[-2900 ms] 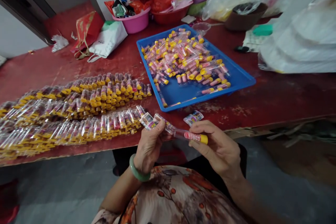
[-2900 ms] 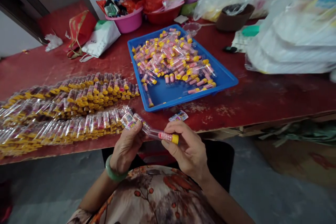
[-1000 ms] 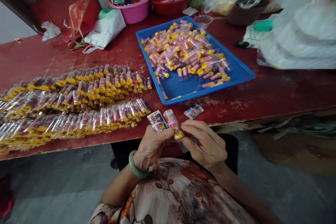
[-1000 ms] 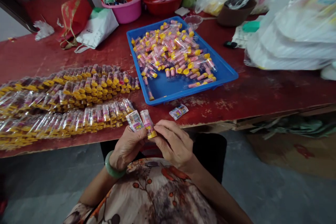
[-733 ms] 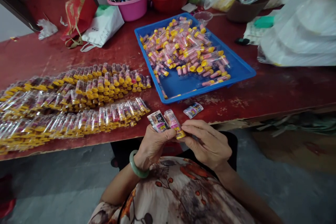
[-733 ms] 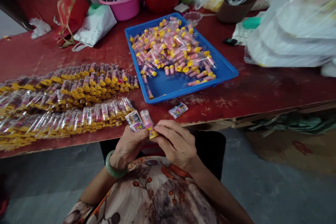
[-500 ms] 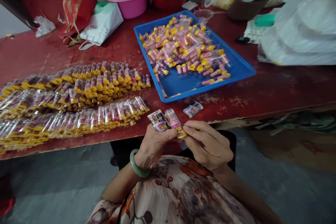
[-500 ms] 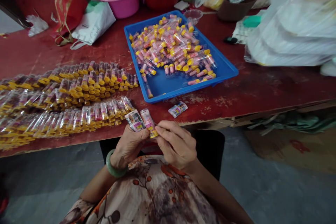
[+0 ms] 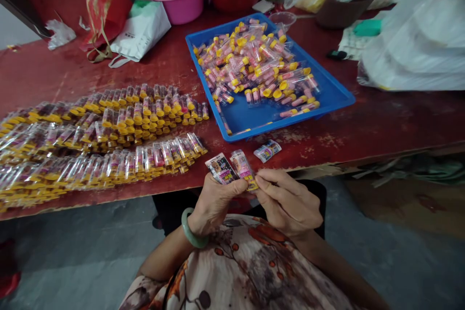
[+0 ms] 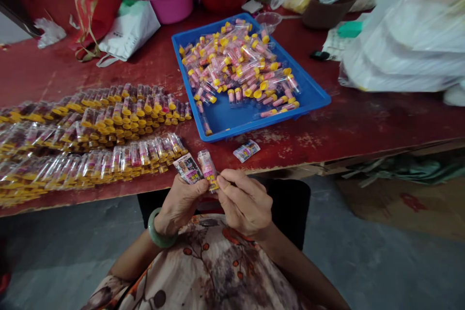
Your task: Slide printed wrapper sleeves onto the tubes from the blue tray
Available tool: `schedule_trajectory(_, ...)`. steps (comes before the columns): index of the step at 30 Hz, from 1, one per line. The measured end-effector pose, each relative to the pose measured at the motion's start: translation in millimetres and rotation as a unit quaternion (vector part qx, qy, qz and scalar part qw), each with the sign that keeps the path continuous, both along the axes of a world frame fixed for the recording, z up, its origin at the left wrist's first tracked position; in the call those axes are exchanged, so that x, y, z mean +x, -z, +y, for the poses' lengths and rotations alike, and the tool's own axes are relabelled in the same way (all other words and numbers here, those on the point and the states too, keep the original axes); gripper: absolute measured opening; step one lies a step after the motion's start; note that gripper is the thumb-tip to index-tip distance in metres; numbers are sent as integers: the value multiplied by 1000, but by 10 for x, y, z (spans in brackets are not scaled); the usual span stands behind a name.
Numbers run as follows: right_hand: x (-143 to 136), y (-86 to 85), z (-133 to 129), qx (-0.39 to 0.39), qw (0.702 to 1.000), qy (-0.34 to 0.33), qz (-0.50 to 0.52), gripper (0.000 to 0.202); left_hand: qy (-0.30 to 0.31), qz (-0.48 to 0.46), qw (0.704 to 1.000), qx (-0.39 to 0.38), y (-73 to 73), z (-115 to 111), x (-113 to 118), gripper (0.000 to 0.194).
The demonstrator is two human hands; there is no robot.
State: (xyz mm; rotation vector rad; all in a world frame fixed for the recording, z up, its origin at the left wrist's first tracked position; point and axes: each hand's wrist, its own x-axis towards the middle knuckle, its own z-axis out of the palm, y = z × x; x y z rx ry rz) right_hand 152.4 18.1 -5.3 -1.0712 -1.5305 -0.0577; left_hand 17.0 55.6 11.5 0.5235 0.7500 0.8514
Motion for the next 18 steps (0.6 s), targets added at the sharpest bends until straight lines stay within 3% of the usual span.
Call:
schedule_trajectory(9, 31, 138, -54, 7, 997, 55, -57, 47, 2, -1, 1000, 9, 24, -34, 15, 34)
schedule_trajectory(14, 32, 102, -30, 27, 988, 70, -136, 42, -15, -3, 999, 42, 51, -28, 21, 35)
schedule_trajectory(16, 59, 41, -15, 16, 988, 50, -144, 38, -15, 13, 999, 41, 61, -10, -8, 33)
schedule_trajectory(18, 110, -32, 9, -57, 993, -18, -106, 34, -14, 37, 998, 38, 65, 14, -59, 32)
